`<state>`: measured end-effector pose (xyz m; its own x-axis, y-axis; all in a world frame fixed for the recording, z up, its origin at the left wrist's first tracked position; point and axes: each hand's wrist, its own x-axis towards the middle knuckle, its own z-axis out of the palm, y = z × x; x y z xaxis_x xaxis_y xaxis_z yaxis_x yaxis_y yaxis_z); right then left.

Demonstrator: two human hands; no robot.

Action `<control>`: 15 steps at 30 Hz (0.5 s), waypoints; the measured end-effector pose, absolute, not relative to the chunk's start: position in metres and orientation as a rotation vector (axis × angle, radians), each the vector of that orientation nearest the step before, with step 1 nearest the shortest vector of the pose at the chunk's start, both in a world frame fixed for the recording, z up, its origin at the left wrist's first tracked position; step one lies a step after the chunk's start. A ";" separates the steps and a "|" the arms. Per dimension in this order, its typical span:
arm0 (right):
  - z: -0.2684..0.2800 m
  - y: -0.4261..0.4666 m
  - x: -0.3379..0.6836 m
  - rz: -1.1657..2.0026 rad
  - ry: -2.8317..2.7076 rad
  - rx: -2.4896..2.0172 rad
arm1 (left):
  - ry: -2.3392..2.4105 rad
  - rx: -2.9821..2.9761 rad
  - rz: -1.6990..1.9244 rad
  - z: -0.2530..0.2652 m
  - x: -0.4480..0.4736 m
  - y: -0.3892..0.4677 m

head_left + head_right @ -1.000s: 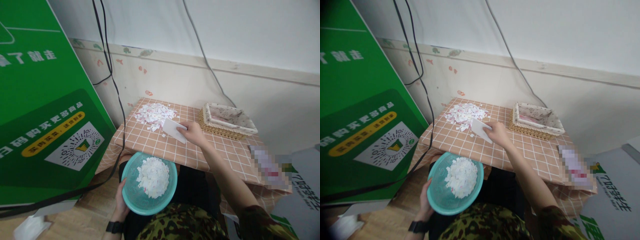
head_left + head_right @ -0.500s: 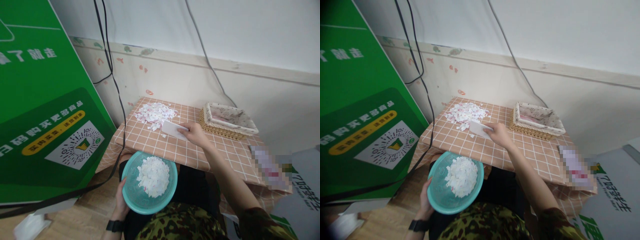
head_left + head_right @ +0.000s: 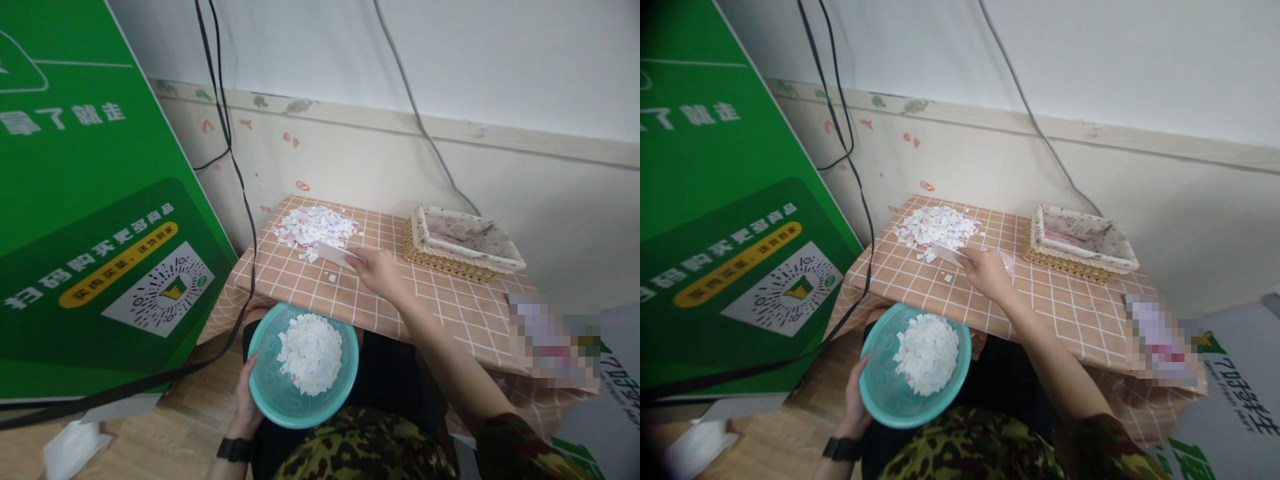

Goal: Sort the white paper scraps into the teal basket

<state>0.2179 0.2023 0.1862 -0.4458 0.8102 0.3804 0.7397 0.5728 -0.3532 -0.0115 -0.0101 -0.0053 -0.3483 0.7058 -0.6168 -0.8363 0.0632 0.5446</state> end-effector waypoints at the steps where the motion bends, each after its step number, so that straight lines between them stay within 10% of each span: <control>1: 0.187 0.204 0.214 0.155 -2.308 -1.243 | 1.084 -0.162 1.602 -0.005 -0.012 -0.010; 15: 0.209 0.213 0.209 0.221 -2.493 -1.085 | 1.098 -0.169 1.587 -0.009 -0.013 -0.011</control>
<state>0.2085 0.2132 0.2090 -0.6126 0.7291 0.3052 0.6639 0.6842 -0.3019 -0.0128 -0.0112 -0.0093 -0.3482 0.6973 -0.6265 -0.8320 0.0779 0.5492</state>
